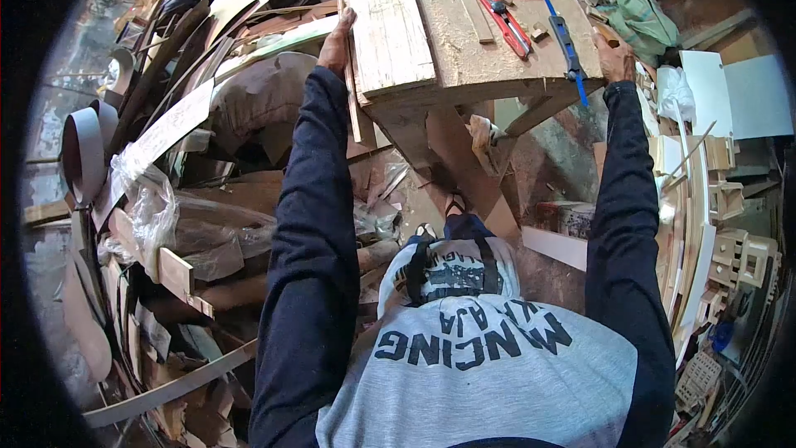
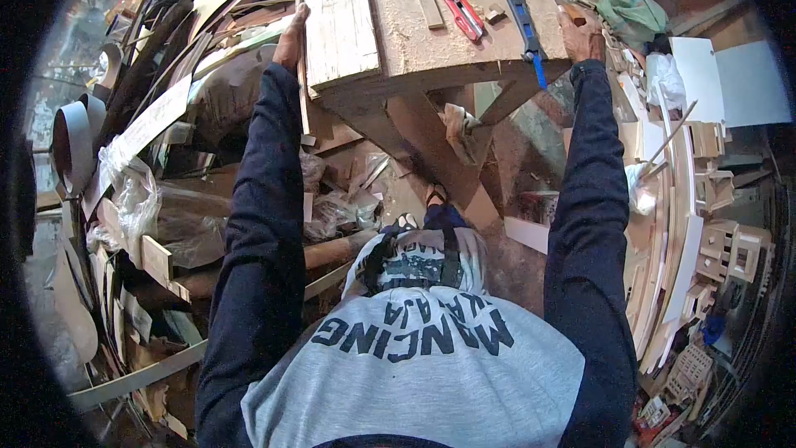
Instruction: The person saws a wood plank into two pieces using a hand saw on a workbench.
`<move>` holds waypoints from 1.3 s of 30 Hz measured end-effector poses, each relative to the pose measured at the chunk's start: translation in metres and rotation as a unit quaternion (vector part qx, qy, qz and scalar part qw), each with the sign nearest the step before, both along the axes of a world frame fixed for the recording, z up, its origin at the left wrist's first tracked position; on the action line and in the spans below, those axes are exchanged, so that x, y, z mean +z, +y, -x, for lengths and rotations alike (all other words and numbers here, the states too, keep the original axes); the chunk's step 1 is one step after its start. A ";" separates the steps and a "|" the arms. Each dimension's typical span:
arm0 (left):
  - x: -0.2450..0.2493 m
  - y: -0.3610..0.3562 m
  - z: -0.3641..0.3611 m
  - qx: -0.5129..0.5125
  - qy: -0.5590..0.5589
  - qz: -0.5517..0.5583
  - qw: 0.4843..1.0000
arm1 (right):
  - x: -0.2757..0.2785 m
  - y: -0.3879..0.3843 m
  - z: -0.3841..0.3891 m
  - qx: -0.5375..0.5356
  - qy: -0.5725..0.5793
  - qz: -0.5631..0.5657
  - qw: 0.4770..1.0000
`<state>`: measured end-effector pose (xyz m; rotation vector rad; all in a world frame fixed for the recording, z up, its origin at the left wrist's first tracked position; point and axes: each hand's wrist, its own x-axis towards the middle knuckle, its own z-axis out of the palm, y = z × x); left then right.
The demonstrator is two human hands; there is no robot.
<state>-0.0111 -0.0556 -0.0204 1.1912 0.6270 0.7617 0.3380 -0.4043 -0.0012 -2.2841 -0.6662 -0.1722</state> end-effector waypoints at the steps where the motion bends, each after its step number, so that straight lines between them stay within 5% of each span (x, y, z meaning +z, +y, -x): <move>1: 0.006 -0.008 0.003 -0.031 -0.015 0.042 0.999 | -0.001 0.000 0.000 0.010 -0.023 -0.009 1.000; 8: 0.003 -0.021 0.017 -0.087 -0.046 0.084 0.992 | -0.006 0.000 -0.012 -0.013 0.029 0.020 0.999; 11: -0.006 -0.018 0.017 -0.071 -0.025 0.089 0.993 | -0.007 -0.001 -0.005 0.006 -0.072 0.007 0.997; 17: -0.037 0.029 0.024 -0.043 0.001 0.019 0.999 | -0.045 0.007 -0.036 0.078 -0.032 -0.129 0.988; 19: -0.014 0.011 0.027 -0.053 0.055 0.020 0.997 | 0.001 0.002 0.011 -0.009 0.031 -0.009 0.999; 20: -0.052 0.032 0.019 -0.073 -0.029 0.052 0.996 | -0.011 -0.001 0.000 0.008 -0.011 -0.026 1.000; 22: -0.066 0.046 0.021 -0.074 -0.018 0.018 0.997 | -0.033 0.006 -0.017 0.049 -0.096 -0.067 0.992; 26: -0.074 0.060 0.031 -0.064 0.000 -0.053 0.997 | -0.026 0.004 -0.010 0.043 -0.012 -0.079 0.996; 39: 0.002 -0.016 0.028 -0.010 0.052 -0.019 0.998 | -0.015 0.003 -0.001 0.004 0.024 -0.056 0.998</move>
